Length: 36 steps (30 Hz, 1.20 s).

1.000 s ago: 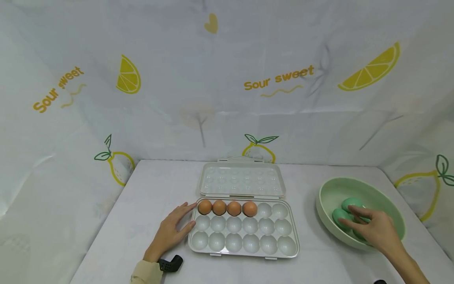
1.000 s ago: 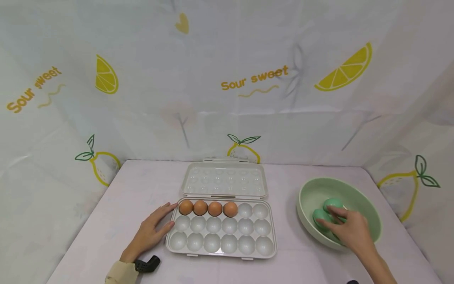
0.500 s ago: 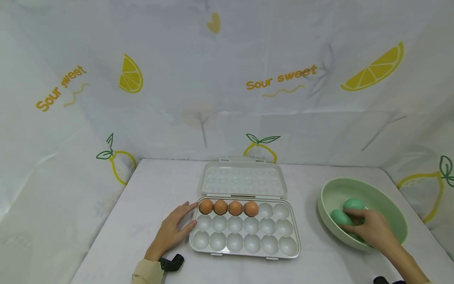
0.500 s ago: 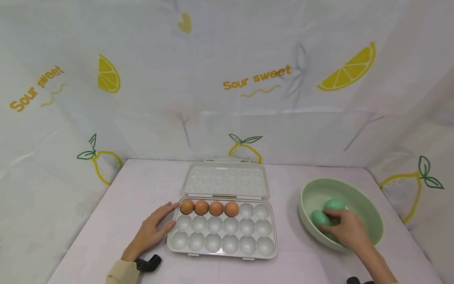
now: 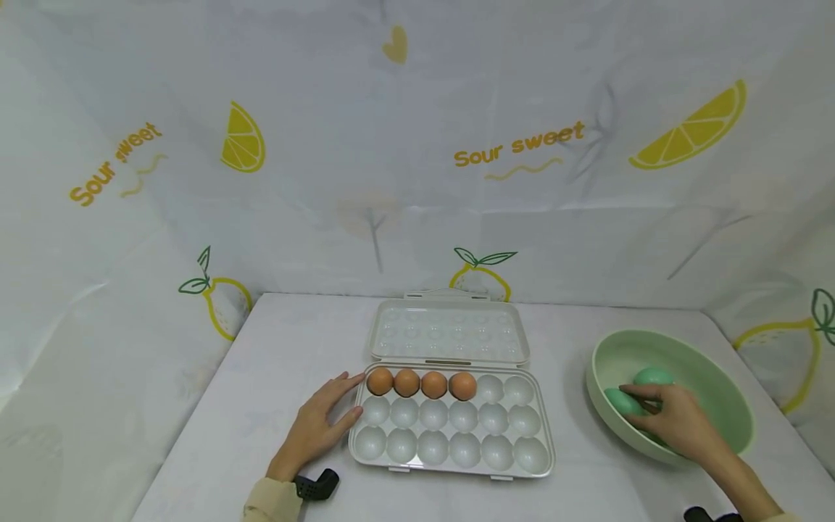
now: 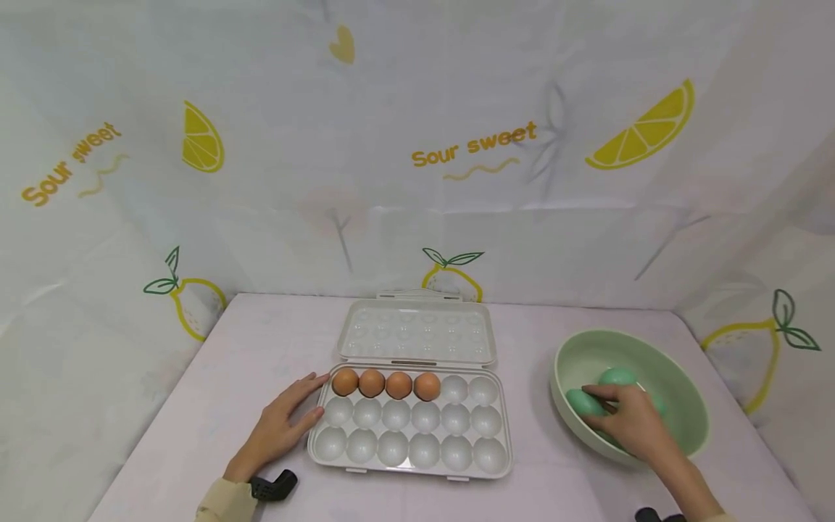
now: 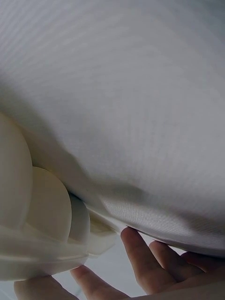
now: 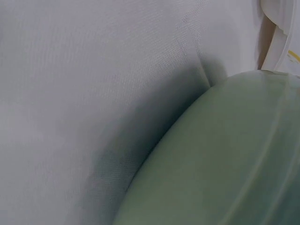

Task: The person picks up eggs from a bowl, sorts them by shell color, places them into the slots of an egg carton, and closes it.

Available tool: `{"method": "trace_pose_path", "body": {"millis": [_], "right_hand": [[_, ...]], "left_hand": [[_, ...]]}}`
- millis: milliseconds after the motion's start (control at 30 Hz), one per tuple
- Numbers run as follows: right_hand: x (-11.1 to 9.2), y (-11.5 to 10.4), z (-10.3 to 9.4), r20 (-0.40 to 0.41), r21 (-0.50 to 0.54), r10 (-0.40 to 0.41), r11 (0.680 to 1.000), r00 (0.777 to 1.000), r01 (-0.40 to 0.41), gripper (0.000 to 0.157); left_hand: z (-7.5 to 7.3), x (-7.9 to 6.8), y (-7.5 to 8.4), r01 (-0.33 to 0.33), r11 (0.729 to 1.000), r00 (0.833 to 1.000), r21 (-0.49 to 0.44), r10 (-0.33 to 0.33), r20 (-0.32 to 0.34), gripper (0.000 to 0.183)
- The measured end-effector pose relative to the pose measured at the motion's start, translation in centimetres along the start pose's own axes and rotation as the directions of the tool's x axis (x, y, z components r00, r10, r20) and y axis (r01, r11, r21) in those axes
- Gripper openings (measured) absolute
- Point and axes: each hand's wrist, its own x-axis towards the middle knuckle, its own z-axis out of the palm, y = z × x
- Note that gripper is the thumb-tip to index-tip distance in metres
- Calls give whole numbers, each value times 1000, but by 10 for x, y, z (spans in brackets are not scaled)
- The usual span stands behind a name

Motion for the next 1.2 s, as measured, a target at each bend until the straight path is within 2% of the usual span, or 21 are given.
{"method": "trace_pose_path", "body": {"millis": [233, 433, 633, 867, 1000, 1200], "right_hand": [[-2, 1, 5, -57, 0, -43, 999, 997, 43, 38], [-5, 5, 7, -167, 19, -61, 998, 984, 65, 47], [-8, 5, 7, -278, 105, -61, 990, 959, 93, 56], [-10, -1, 7, -324, 184, -39, 978, 945, 103, 54], [-11, -6, 5, -348, 290, 2, 951, 937, 106, 54], [-13, -12, 2, -382, 437, 71, 893, 922, 112, 58]], "left_hand": [[-1, 1, 2, -9, 1000, 1000, -11, 9, -6, 53], [-2, 1, 3, -14, 1000, 1000, -5, 14, -8, 53], [-2, 1, 4, -3, 1000, 1000, -3, 3, -7, 53], [-1, 0, 4, 2, 1000, 1000, -2, -2, -4, 53], [-1, 0, 3, 5, 1000, 1000, -3, -5, -6, 53], [0, 0, 1, 5, 1000, 1000, 3, -4, -4, 53]]}}
